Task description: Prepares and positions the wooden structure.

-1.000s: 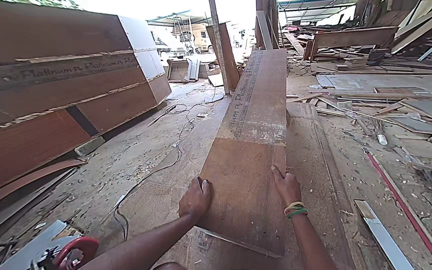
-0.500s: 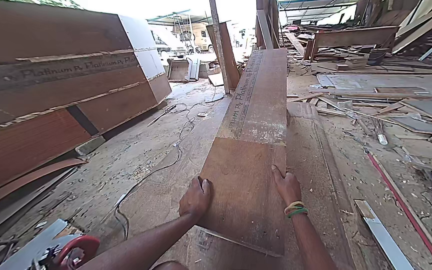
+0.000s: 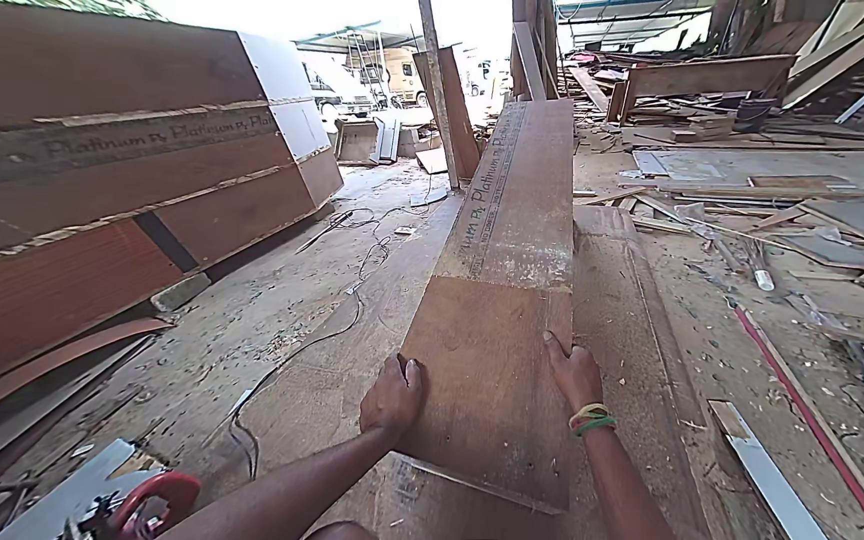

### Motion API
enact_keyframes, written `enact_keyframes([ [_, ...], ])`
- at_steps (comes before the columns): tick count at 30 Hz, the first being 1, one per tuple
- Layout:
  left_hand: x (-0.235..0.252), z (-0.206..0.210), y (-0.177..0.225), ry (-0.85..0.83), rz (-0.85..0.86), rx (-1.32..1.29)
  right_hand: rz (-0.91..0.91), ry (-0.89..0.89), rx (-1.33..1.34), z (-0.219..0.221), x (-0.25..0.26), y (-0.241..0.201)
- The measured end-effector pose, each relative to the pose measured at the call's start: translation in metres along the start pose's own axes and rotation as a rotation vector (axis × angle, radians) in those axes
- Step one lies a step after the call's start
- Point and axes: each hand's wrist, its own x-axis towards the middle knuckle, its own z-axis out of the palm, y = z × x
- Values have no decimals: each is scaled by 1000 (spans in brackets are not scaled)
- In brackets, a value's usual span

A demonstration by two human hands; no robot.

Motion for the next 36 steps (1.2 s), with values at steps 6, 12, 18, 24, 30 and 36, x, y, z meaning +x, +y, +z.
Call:
enact_keyframes([
  [6, 0, 0, 0, -4, -6, -1, -6, 2, -3, 0, 0, 0],
  [12, 0, 0, 0, 2, 2, -4, -3, 1, 1, 0, 0, 0],
  [18, -1, -1, 0, 1, 7, -11, -5, 10, -5, 0, -3, -1],
  [24, 0, 0, 0, 8, 6, -17, -1, 8, -9, -1, -2, -1],
  [30, 0, 0, -1, 5, 1, -16, -1, 4, -2, 0, -2, -1],
  [36, 1, 2, -2, 7, 6, -12, 3, 3, -1, -1, -2, -2],
])
